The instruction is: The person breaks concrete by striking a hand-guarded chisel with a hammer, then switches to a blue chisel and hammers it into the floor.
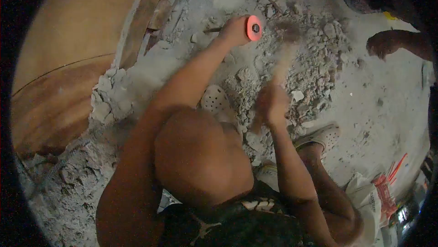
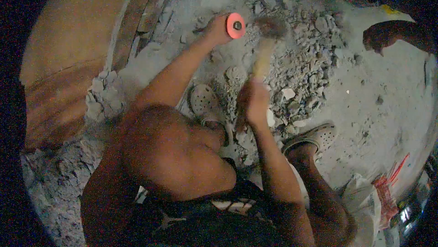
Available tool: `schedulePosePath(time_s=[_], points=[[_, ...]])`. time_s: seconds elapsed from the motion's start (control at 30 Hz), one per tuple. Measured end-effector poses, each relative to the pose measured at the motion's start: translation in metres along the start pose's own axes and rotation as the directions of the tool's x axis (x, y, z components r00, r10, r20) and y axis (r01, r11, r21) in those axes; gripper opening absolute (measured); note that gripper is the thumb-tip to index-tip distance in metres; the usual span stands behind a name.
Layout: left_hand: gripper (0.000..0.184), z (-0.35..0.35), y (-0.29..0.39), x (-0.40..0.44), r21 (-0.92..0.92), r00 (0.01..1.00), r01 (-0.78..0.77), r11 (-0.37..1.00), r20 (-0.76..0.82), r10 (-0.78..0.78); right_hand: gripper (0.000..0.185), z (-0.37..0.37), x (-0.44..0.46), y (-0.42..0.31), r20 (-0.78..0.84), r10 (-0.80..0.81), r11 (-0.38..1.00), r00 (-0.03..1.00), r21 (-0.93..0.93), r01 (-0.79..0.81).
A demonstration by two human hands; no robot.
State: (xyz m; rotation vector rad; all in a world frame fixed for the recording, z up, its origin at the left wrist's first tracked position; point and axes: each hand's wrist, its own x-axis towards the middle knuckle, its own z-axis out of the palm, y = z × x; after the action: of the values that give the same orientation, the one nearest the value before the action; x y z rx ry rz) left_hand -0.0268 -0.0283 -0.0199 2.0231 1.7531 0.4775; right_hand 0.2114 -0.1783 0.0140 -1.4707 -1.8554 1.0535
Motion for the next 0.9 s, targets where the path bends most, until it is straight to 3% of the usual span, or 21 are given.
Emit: schedulePosePath(time_s=[0.03,0.1,0.13,0.17,0.2,0.23,0.3,0.37,0.4,0.43,0.47,0.5,0.57,0.63,0.67,0.7,0.77,0.8,0.83,0.87,0.9], points=[[0.033,-0.005,0.001,0.003,-0.102,0.997,0.069,0.992,0.036,-0.065,0.025,0.002,-0.007,0.005,-0.011,-0.007,1.0,1.0,-0.002,0.007],[0.033,-0.006,-0.006,0.007,-0.086,0.997,0.031,0.996,-0.073,-0.037,0.039,0.013,-0.012,0.018,0.181,0.366,0.892,0.913,0.211,-0.4],[0.033,0.0,-0.009,0.001,-0.079,0.987,0.013,0.997,-0.157,-0.025,0.043,-0.005,-0.007,0.013,0.227,0.437,0.743,0.87,0.453,-0.492],[0.033,0.001,-0.009,0.0,-0.086,0.989,0.021,0.996,-0.145,-0.033,0.046,-0.034,0.002,-0.004,0.291,0.496,0.523,0.818,0.652,-0.549],[0.033,-0.004,-0.009,0.006,-0.066,0.992,0.036,0.997,-0.118,-0.044,0.05,-0.059,0.015,-0.026,0.197,0.581,0.407,0.789,0.77,-0.491],[0.033,-0.009,-0.007,0.011,-0.044,0.994,0.051,0.998,-0.093,-0.055,0.048,-0.078,0.026,-0.039,-0.029,0.681,0.456,0.732,0.798,-0.393],[0.032,-0.018,-0.003,0.011,-0.011,0.997,0.046,0.999,-0.069,-0.046,0.045,-0.128,0.038,-0.055,-0.097,0.41,0.206,0.907,0.978,0.011],[0.031,-0.015,-0.002,0.012,0.019,0.999,0.034,0.999,-0.043,-0.033,0.047,-0.173,0.048,-0.069,-0.195,0.062,0.044,0.979,0.98,0.192],[0.031,-0.012,-0.005,0.013,0.07,1.0,0.025,0.997,0.016,-0.026,0.05,-0.185,0.051,-0.078,-0.239,-0.133,0.102,0.962,0.962,0.253],[0.031,-0.009,-0.005,0.013,0.12,0.997,0.014,0.993,0.076,-0.023,0.05,-0.173,0.047,-0.072,-0.239,-0.132,0.103,0.962,0.962,0.253],[0.031,-0.006,-0.005,0.012,0.119,0.997,0.015,0.993,0.077,-0.024,0.053,-0.145,0.04,-0.059,-0.3,0.234,-0.181,0.925,0.921,0.345],[0.031,-0.005,-0.003,0.008,0.082,0.999,0.037,0.996,0.023,-0.039,0.049,-0.098,0.026,-0.045,-0.173,0.328,0.043,0.929,0.985,0.168],[0.032,-0.002,-0.002,0.003,0.038,0.998,0.053,0.998,-0.03,-0.052,0.043,-0.003,0.0,-0.018,0.095,0.492,0.389,0.865,0.865,-0.316],[0.036,-0.005,-0.008,0.009,-0.091,0.999,-0.008,0.996,0.036,0.011,0.037,0.015,-0.012,-0.014,0.353,0.563,0.457,0.748,0.621,-0.637],[0.036,-0.01,-0.014,0.022,-0.077,1.0,-0.023,0.997,0.01,0.024,0.035,0.015,-0.011,-0.01,0.522,0.501,0.15,0.69,0.733,-0.664],[0.037,-0.01,-0.013,0.018,-0.048,1.0,-0.011,0.999,-0.015,0.01,0.035,0.011,-0.006,-0.001,0.526,0.497,0.156,0.69,0.728,-0.668],[0.037,0.004,-0.008,0.014,-0.041,1.0,-0.001,0.999,-0.029,-0.001,0.031,-0.015,-0.004,0.027,0.383,0.537,0.391,0.752,0.677,-0.624],[0.037,0.008,-0.01,0.018,-0.014,1.0,0.015,1.0,-0.005,-0.015,0.031,-0.038,0.012,0.007,0.186,0.612,0.461,0.769,0.706,-0.538],[0.037,0.013,-0.012,0.014,0.013,0.999,0.038,0.999,0.032,-0.039,0.046,-0.061,0.027,0.0,0.001,0.667,0.57,0.745,0.643,-0.512],[0.037,0.017,-0.014,0.013,0.015,0.998,0.04,0.999,0.038,-0.041,0.043,-0.092,0.033,0.013,0.083,0.596,0.275,0.799,0.913,-0.301],[0.035,0.022,-0.016,0.016,0.045,0.998,0.039,0.998,0.052,-0.041,0.046,-0.114,0.037,-0.005,-0.129,0.522,0.396,0.843,0.912,-0.106]])
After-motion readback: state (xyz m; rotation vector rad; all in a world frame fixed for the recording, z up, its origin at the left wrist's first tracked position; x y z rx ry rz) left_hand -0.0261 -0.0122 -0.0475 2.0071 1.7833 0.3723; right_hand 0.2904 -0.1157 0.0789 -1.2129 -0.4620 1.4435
